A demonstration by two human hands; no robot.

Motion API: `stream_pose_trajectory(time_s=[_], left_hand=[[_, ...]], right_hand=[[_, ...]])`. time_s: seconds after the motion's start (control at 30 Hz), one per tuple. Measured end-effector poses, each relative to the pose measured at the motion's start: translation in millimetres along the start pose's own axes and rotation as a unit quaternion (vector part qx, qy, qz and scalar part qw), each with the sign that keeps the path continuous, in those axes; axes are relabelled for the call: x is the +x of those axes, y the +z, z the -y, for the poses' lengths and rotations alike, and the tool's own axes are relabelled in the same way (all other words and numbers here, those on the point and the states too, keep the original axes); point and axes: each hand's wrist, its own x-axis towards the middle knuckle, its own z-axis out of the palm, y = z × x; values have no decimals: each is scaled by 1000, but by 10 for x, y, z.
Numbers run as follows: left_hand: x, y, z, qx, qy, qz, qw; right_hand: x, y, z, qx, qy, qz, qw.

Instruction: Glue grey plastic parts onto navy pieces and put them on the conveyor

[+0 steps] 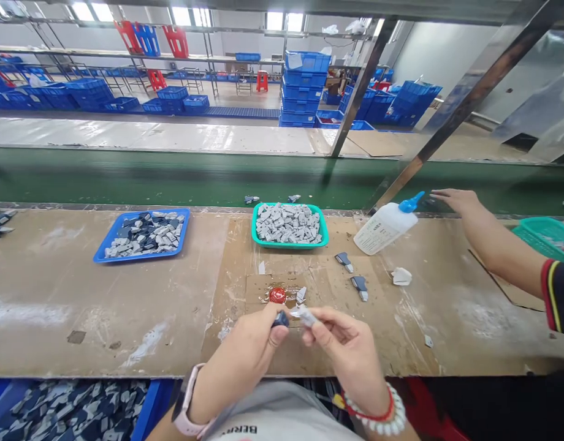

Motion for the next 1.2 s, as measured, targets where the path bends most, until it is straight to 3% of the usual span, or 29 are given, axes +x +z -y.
stream_pose_trajectory(time_s=[0.1,0.33,0.53,0.73,0.9,1.0,1.1,1.2], left_hand=[[-35,-63,46,4,-22,-26,999],[-41,39,-9,-44,6,-35,998],[-31,80,-59,-50,-1,-45,998],[-23,165,-35,-14,-28,-120,992],[-9,266,-8,4,-72,-152,986],[30,297,37,8,-67,-176,982],[-9,197,143,17,-58,-222,973],[-285,-83,366,47,-98,-343,933]], right_hand=[[18,-56,46,-31,-26,-35,999],[-23,176,93,-123,-157,-15,980],[5,202,94,-145,-222,3,964],[-38,270,68,-224,-301,12,927],[-70,358,-90,-321,-350,-38,879],[-60,389,-147,-334,-350,-17,875],[-32,361,-137,-325,-331,42,885],[87,226,-100,-328,-297,58,895]])
